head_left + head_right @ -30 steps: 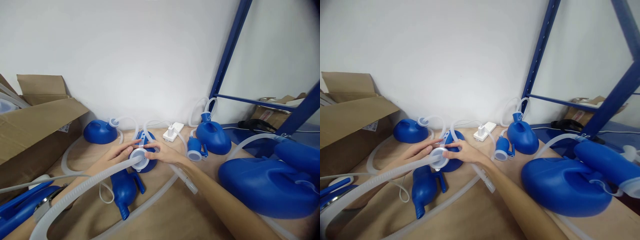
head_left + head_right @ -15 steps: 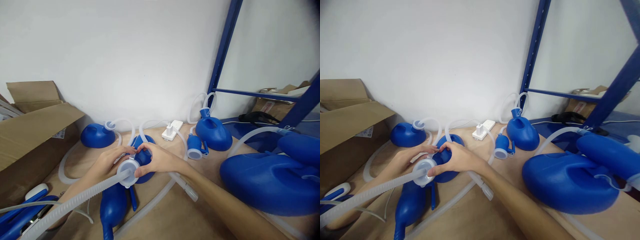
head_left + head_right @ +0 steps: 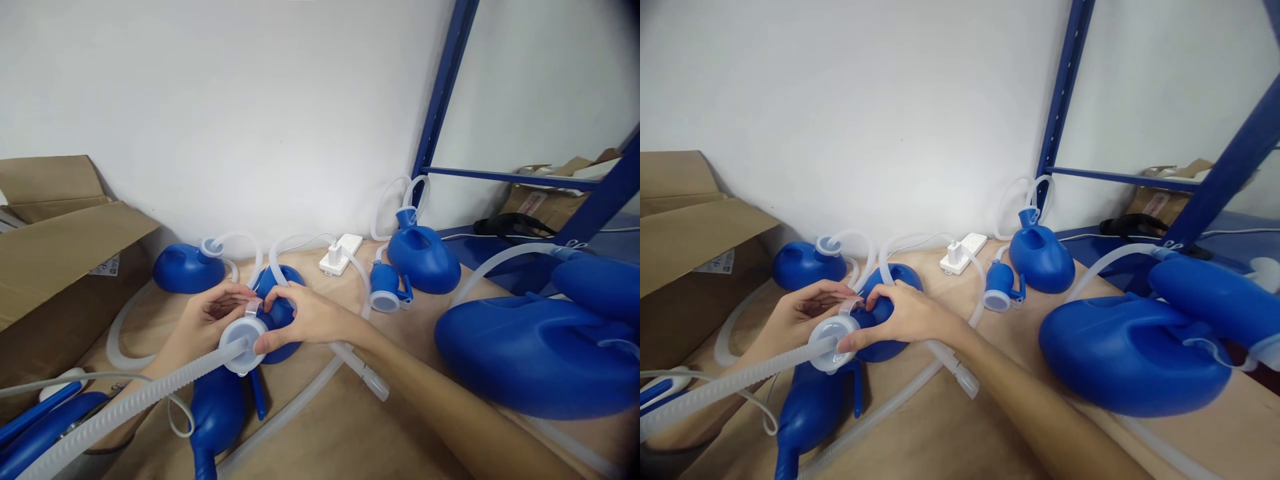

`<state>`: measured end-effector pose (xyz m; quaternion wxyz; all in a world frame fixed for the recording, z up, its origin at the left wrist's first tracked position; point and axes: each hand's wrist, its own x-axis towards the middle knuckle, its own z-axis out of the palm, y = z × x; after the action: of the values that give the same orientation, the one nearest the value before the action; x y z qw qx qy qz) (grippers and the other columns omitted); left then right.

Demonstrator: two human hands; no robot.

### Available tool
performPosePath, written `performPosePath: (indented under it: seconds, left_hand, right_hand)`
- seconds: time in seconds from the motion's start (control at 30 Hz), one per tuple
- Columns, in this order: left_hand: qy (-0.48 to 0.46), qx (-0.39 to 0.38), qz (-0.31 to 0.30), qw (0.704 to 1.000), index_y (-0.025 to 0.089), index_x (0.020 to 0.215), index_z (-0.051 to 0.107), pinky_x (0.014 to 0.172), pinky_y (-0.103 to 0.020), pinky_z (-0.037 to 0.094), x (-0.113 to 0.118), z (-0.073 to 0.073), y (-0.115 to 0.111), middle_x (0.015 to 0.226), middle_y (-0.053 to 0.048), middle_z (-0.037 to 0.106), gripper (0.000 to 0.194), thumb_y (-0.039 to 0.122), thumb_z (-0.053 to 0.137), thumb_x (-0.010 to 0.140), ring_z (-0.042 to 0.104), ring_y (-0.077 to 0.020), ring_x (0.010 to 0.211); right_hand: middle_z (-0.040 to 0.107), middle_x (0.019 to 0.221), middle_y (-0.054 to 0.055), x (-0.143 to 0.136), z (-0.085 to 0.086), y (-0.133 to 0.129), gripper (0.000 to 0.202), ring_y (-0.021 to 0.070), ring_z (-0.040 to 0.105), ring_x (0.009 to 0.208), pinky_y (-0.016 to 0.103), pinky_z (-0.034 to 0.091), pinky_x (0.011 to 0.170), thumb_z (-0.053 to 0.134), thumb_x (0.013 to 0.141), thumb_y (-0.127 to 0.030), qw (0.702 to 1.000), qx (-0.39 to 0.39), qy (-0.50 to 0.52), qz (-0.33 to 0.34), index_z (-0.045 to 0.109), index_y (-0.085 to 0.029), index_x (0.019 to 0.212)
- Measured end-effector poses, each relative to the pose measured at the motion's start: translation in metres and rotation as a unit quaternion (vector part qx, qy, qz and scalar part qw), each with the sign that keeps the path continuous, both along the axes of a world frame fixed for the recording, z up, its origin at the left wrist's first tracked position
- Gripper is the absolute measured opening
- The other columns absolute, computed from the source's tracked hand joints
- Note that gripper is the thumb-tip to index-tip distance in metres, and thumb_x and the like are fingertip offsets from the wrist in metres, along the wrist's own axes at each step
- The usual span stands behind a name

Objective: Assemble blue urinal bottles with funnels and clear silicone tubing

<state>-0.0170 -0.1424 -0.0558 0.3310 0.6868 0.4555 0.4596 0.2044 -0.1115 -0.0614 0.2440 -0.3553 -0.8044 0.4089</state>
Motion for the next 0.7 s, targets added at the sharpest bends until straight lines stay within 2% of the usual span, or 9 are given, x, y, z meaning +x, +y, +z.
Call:
performPosePath:
  seconds: [0.13, 0.23, 0.47, 0.57, 0.7]
  left_hand:
    - [-0.032, -0.036, 0.010, 0.999, 0.019, 0.090, 0.075, 0.072, -0.034, 0.064, -0.0014, -0.0028, 0.0023, 0.082, -0.009, 0.081, 0.045, 0.058, 0.086, 0.070, 0.078, -0.0264, 0.080]
    - [-0.023, -0.061, 0.010, 0.998, 0.019, 0.090, 0.077, 0.066, -0.032, 0.062, -0.0036, -0.0022, 0.0040, 0.079, -0.008, 0.080, 0.044, 0.057, 0.085, 0.071, 0.077, -0.0252, 0.075]
    - [0.065, -0.008, -0.020, 0.998, 0.019, 0.079, 0.077, 0.064, -0.027, 0.055, -0.0066, 0.0019, 0.0071, 0.078, -0.005, 0.075, 0.027, 0.046, 0.078, 0.080, 0.068, -0.0188, 0.071]
    - [0.076, -0.013, -0.031, 0.997, 0.019, 0.080, 0.076, 0.060, -0.027, 0.052, -0.0045, 0.0035, 0.0057, 0.074, -0.004, 0.073, 0.027, 0.046, 0.073, 0.084, 0.065, -0.0178, 0.066]
    - [0.069, -0.013, -0.018, 0.997, 0.019, 0.079, 0.075, 0.059, -0.028, 0.052, -0.0009, 0.0043, 0.0033, 0.073, -0.005, 0.073, 0.030, 0.048, 0.074, 0.082, 0.065, -0.0188, 0.066]
  right_hand:
    - [0.064, 0.120, 0.002, -0.0004, 0.0000, -0.0011, 0.067, 0.0266, 0.060, 0.109, 0.037, 0.050, 0.088, 0.088, 0.061, -0.068, 1.000, 0.000, 0.010, 0.001, 0.067, -0.030, 0.112]
    - [0.064, 0.122, 0.001, -0.0004, -0.0005, -0.0014, 0.064, 0.0261, 0.061, 0.109, 0.037, 0.050, 0.087, 0.088, 0.062, -0.066, 1.000, -0.007, 0.008, 0.003, 0.068, -0.031, 0.112]
    - [0.064, 0.122, 0.001, -0.0006, -0.0003, -0.0015, 0.065, 0.0268, 0.060, 0.110, 0.037, 0.051, 0.087, 0.087, 0.062, -0.068, 1.000, -0.012, 0.007, 0.004, 0.068, -0.032, 0.113]
    - [0.065, 0.121, 0.001, -0.0007, -0.0007, -0.0010, 0.064, 0.0263, 0.061, 0.109, 0.037, 0.051, 0.087, 0.088, 0.061, -0.067, 1.000, -0.014, 0.012, 0.003, 0.068, -0.031, 0.111]
    - [0.065, 0.121, 0.001, -0.0013, -0.0012, -0.0010, 0.064, 0.0267, 0.061, 0.109, 0.038, 0.050, 0.087, 0.088, 0.060, -0.068, 1.000, -0.017, 0.017, 0.002, 0.069, -0.031, 0.109]
